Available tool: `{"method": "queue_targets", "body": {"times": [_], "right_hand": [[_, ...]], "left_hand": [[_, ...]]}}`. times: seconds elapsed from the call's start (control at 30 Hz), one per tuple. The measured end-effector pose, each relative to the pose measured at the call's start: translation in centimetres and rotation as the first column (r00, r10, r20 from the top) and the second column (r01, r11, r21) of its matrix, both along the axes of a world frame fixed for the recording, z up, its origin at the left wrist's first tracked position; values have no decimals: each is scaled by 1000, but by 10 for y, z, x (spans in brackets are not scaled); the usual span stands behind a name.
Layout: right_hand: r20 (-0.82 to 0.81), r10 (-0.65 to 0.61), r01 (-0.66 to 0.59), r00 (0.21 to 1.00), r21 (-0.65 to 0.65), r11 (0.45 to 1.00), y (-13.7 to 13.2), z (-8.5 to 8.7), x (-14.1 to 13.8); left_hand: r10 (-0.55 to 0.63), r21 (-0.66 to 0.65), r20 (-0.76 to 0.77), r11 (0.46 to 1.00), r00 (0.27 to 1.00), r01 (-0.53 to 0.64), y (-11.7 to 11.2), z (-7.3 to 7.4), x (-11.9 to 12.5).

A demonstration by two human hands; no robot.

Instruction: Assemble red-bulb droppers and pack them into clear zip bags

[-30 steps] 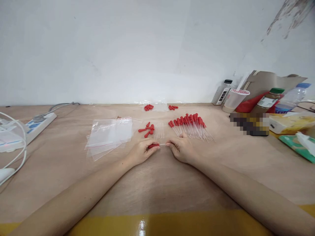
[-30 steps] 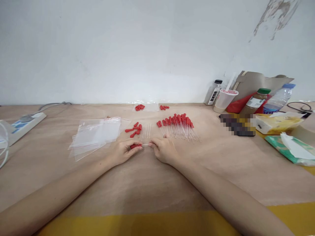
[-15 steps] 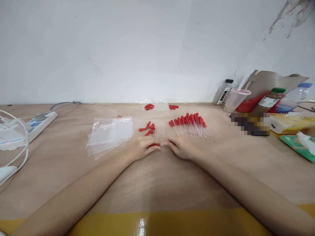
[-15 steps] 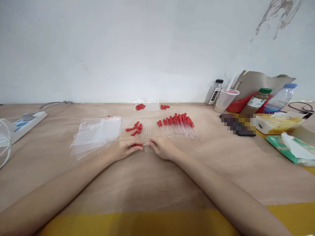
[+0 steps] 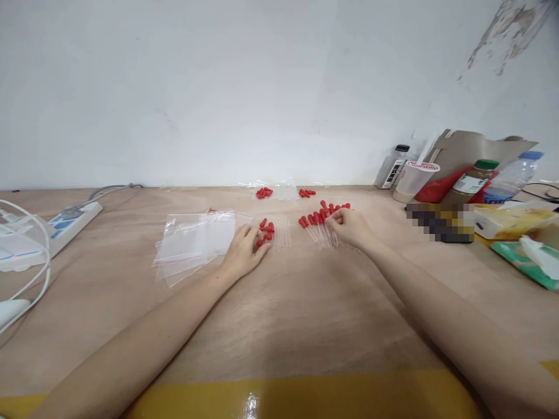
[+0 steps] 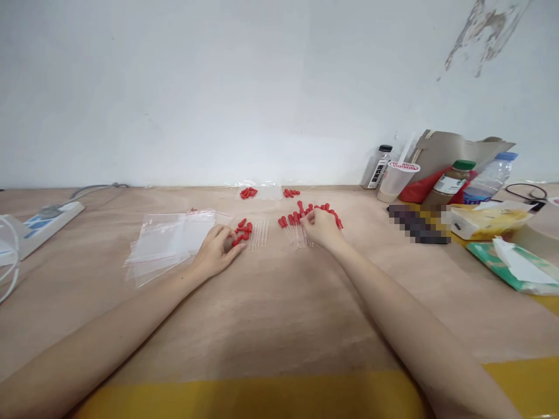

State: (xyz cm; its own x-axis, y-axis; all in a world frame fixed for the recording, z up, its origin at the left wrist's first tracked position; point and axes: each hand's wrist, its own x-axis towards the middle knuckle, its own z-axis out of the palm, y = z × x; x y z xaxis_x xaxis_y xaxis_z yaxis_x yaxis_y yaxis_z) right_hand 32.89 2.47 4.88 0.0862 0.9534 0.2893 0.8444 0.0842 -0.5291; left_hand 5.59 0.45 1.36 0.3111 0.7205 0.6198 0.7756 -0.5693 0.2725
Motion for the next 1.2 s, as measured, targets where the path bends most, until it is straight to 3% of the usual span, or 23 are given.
{"method": "queue_targets", "body": {"times": [0.23,0.43,0.6,0.73,0.87,1.03,1.2], "right_hand": [[110,-43,41,993,23,999,23,-12,-4],[252,-56,64,966,-25,998,22,-17,-10],[218,-40,34,975,30,999,13,-11,-30],[116,105,-98,988,-61,993,10,-11,-64],[126,92,-74,988,-146,987,18,-16,-89],[217,90,-31,972,-260,965,25,-16,-97],[256,128,-51,958,-288,956,10,-6,-92]], "left_hand": [[-18,-112,45,993,999,23,4,-7,-2],[14,-136,44,991,999,-8,7,-7,-1],[41,-126,32,991,999,-36,4,-6,0],[39,-86,22,996,999,-37,4,-7,0],[75,-23,-18,997,997,-76,6,-9,-2],[53,-18,-14,998,998,-54,5,-9,-3],[13,-77,19,997,1000,-12,2,-7,-2]]}}
